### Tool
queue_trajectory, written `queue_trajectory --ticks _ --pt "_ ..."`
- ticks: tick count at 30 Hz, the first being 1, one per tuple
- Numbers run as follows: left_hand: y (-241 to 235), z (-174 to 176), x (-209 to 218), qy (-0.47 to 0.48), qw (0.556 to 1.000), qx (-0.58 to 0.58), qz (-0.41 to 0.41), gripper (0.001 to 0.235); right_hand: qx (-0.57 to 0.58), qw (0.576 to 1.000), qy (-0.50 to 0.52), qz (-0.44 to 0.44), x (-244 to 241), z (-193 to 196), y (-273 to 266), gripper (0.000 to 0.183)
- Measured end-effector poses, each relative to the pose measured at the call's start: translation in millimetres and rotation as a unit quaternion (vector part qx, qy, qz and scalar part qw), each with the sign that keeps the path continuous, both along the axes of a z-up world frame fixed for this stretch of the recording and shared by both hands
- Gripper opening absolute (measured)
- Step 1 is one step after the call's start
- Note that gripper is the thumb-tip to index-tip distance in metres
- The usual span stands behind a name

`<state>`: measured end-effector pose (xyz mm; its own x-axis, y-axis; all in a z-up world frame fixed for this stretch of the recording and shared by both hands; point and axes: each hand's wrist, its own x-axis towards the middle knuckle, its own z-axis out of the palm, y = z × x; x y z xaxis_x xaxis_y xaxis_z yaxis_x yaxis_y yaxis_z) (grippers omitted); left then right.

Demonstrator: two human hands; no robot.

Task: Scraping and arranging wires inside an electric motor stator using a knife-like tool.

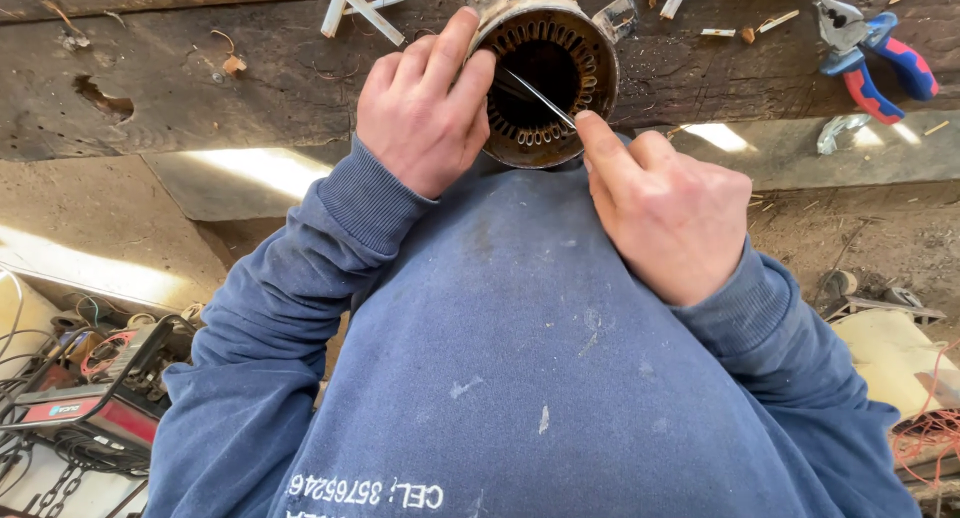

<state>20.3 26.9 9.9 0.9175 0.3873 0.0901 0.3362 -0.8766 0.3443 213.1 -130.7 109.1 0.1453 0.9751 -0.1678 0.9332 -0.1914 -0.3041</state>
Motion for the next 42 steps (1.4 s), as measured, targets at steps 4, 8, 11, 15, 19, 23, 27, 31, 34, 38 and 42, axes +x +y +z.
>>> queue_trajectory --ticks 4,8,11,15,19,23,27,31,34,38,42 --pt "-2 -4 -4 0.003 1.0 -0.001 0.008 0.039 -0.032 0.998 -0.052 0.024 -6 11 5 0.034" --pt "-11 -6 -8 -0.019 1.0 -0.015 0.017 0.039 -0.023 0.997 -0.07 0.018 -5 9 6 0.034" --pt "-24 -2 -10 -0.087 0.996 0.002 -0.012 0.048 -0.019 0.999 -0.034 0.012 -3 7 3 0.033" --pt "-28 1 -15 -0.038 0.994 -0.077 -0.064 0.059 -0.064 0.997 0.034 0.007 4 0 -1 0.039" --pt "-31 2 -20 -0.014 0.989 -0.121 -0.079 0.062 -0.095 0.982 0.164 0.002 9 -9 -7 0.046" --pt "-26 1 -14 -0.021 0.989 -0.112 -0.092 0.051 -0.123 0.981 0.15 -0.019 9 -12 -6 0.045" --pt "-30 -2 -17 -0.033 0.989 -0.105 -0.099 0.044 -0.1 0.976 0.191 -0.034 8 -17 -13 0.043" --pt "-29 -2 -15 -0.033 0.99 -0.097 -0.102 0.039 -0.11 0.974 0.191 -0.049 10 -17 -12 0.042" --pt "-31 -4 -15 -0.021 0.99 -0.092 -0.107 0.036 -0.101 0.973 0.202 -0.038 12 -16 -11 0.042" --pt "-31 -7 -16 -0.023 0.99 -0.092 -0.109 0.034 -0.106 0.974 0.197 -0.033 13 -9 -2 0.042" --pt "-32 -6 -16 -0.023 0.99 -0.091 -0.109 0.031 -0.123 0.986 0.112 -0.01 8 9 15 0.04"
